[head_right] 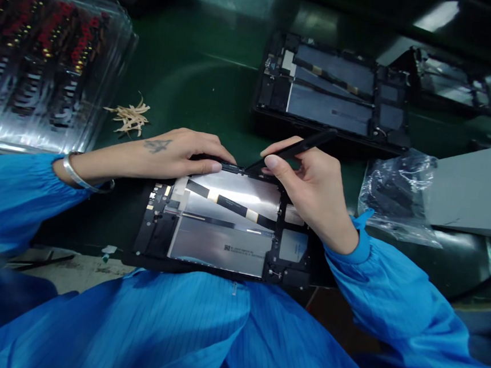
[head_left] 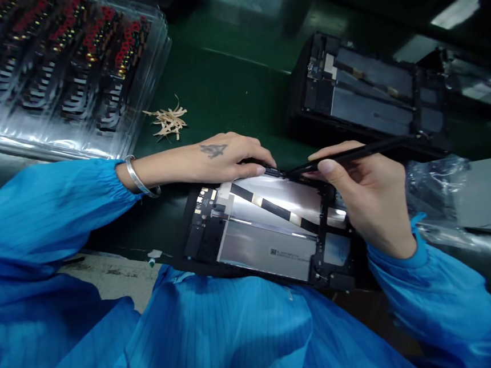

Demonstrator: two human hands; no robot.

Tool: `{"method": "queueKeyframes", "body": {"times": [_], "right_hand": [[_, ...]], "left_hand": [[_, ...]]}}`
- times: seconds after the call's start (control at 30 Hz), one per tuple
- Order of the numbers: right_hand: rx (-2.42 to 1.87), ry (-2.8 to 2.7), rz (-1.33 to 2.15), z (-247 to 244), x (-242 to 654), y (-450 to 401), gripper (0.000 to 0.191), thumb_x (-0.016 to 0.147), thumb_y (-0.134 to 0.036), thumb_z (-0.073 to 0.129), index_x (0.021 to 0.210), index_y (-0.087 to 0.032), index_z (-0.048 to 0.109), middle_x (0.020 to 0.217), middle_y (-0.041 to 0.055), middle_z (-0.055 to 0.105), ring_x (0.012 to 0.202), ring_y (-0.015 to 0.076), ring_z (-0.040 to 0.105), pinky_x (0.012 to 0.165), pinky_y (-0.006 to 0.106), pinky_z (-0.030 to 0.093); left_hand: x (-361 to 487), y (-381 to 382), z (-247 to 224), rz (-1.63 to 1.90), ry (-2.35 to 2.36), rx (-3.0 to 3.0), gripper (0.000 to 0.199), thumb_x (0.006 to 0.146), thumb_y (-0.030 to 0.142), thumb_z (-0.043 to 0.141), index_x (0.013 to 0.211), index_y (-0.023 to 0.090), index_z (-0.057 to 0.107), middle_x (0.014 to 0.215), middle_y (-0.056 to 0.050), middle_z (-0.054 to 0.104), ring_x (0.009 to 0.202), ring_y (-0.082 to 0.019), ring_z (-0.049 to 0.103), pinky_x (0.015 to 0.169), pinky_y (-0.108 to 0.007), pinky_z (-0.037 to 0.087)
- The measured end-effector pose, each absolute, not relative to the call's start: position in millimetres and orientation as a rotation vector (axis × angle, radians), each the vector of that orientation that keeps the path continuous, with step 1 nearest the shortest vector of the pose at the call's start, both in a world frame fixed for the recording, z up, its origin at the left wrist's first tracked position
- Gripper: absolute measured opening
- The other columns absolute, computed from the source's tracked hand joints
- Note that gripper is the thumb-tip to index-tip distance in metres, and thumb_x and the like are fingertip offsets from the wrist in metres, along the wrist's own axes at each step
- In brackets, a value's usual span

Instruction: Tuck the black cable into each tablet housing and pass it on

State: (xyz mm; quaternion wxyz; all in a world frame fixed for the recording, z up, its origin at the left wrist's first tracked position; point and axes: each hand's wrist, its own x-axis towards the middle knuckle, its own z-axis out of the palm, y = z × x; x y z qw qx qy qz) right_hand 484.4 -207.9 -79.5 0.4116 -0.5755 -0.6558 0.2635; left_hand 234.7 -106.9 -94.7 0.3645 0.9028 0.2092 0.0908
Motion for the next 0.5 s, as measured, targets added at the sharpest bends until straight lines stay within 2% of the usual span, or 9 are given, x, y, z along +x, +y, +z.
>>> {"method": "queueKeyframes", "body": {"times": [0.13, 0.33, 0.5], "right_hand": [[-1.420, -1.670, 0.636, -80.2, 485.1, -208.5, 0.011, 0.096, -0.035, 0.074, 0.095, -0.025, 0.078, 0.091, 0.0003, 0.076, 0.078, 0.0152, 0.074, 0.070, 0.028, 0.061], [-1.452, -1.742, 0.592, -81.6, 485.2, -209.3, 0.007, 0.097, -0.033, 0.072, 0.096, -0.031, 0.078, 0.092, -0.0019, 0.075, 0.082, 0.0177, 0.073, 0.066, 0.030, 0.056], [-1.464, -1.724, 0.607, -82.6, 485.5, -208.2, 0.010, 0.096, -0.036, 0.073, 0.096, -0.027, 0.078, 0.092, -0.0004, 0.076, 0.082, 0.0164, 0.074, 0.066, 0.028, 0.056]], "left_hand": [[234.5, -107.2, -94.4, 0.231, 0.546, 2.328, 0.034, 0.105, 0.031, 0.051, 0.132, 0.023, 0.070, 0.127, -0.004, 0.074, 0.115, -0.020, 0.068, 0.095, -0.028, 0.048], [234.1, -107.4, -94.1, 0.233, 0.550, 2.329, 0.034, 0.105, 0.030, 0.052, 0.132, 0.022, 0.071, 0.126, -0.004, 0.074, 0.114, -0.019, 0.068, 0.095, -0.028, 0.047], [234.4, -104.9, -96.4, 0.229, 0.548, 2.326, 0.033, 0.105, 0.029, 0.053, 0.132, 0.022, 0.070, 0.127, -0.004, 0.073, 0.116, -0.019, 0.068, 0.097, -0.028, 0.048]]}}
